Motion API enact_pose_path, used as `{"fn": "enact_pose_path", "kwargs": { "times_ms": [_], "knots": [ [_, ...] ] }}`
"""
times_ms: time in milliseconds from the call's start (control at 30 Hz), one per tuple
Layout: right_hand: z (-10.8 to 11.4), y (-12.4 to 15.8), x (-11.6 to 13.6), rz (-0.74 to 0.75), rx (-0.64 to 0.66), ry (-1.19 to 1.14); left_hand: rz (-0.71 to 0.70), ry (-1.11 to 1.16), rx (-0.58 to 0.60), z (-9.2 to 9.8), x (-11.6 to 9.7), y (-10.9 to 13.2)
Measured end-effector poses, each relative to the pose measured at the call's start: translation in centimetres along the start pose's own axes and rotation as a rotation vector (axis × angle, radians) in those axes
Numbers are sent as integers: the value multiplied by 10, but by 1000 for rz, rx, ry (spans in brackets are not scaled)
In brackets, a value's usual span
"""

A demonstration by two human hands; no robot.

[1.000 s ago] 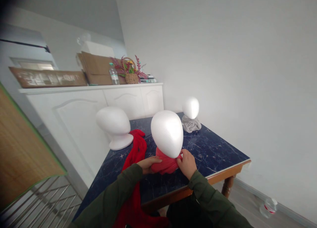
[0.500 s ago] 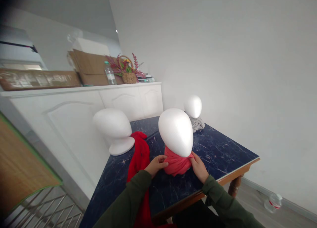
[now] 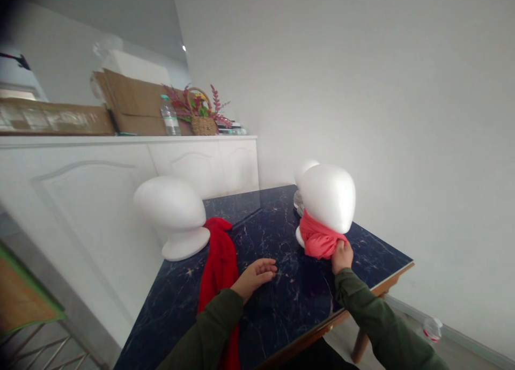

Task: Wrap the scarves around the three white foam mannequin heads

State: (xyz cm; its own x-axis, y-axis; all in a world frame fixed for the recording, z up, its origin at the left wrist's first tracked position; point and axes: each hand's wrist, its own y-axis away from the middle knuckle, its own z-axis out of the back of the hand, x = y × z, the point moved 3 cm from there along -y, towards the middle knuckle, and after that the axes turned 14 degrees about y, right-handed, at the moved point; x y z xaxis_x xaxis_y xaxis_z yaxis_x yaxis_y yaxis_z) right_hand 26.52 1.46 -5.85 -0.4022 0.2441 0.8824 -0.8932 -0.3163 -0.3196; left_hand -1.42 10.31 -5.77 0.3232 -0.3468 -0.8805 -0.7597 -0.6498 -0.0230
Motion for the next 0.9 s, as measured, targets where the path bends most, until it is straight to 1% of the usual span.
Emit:
{"fn": "enact_pose_path", "kwargs": {
  "times_ms": [67, 100, 167, 233, 333, 433, 500, 567, 633, 700, 733, 767, 800, 833, 867, 900],
  "knots": [
    [9, -30, -6, -32, -150, 102, 13, -1, 2, 0, 0, 0],
    [13, -44, -8, -42, -203, 146, 18, 0, 4, 0, 1, 1],
    [15, -66, -12, -58, -269, 215, 23, 4, 12, 1, 1, 0],
    [12, -82, -15, -84, -304, 265, 34, 1, 20, 2, 2, 0],
    [-1, -96, -19, -123, -305, 318, 46, -7, 22, 5, 3, -2],
    [-16, -103, -23, -111, -233, 353, 37, -39, 32, 6, 4, -2],
    [-22, -104, -25, -90, -181, 377, -11, -122, 27, 5, 2, 0],
    [-24, -103, -27, -93, -153, 406, -123, -313, -17, 5, -7, 2],
    [-23, -102, -29, -113, -135, 432, -288, -618, -131, 7, -23, 7],
    [-22, -101, -30, -125, -116, 447, -437, -959, -321, 13, -42, 13],
    [-22, -101, -31, -127, -105, 455, -477, -1114, -431, 18, -50, 17],
    [-22, -101, -31, -130, -92, 461, -477, -1249, -546, 25, -57, 20],
    [-22, -102, -32, -131, -82, 460, -426, -1360, -657, 32, -63, 22],
    [-21, -102, -32, -130, -82, 452, -327, -1440, -758, 41, -65, 24],
    [-20, -101, -32, -121, -90, 437, -208, -1487, -836, 50, -67, 26],
    [-19, -99, -31, -101, -116, 417, -102, -1496, -876, 59, -66, 26]
  ]
}}
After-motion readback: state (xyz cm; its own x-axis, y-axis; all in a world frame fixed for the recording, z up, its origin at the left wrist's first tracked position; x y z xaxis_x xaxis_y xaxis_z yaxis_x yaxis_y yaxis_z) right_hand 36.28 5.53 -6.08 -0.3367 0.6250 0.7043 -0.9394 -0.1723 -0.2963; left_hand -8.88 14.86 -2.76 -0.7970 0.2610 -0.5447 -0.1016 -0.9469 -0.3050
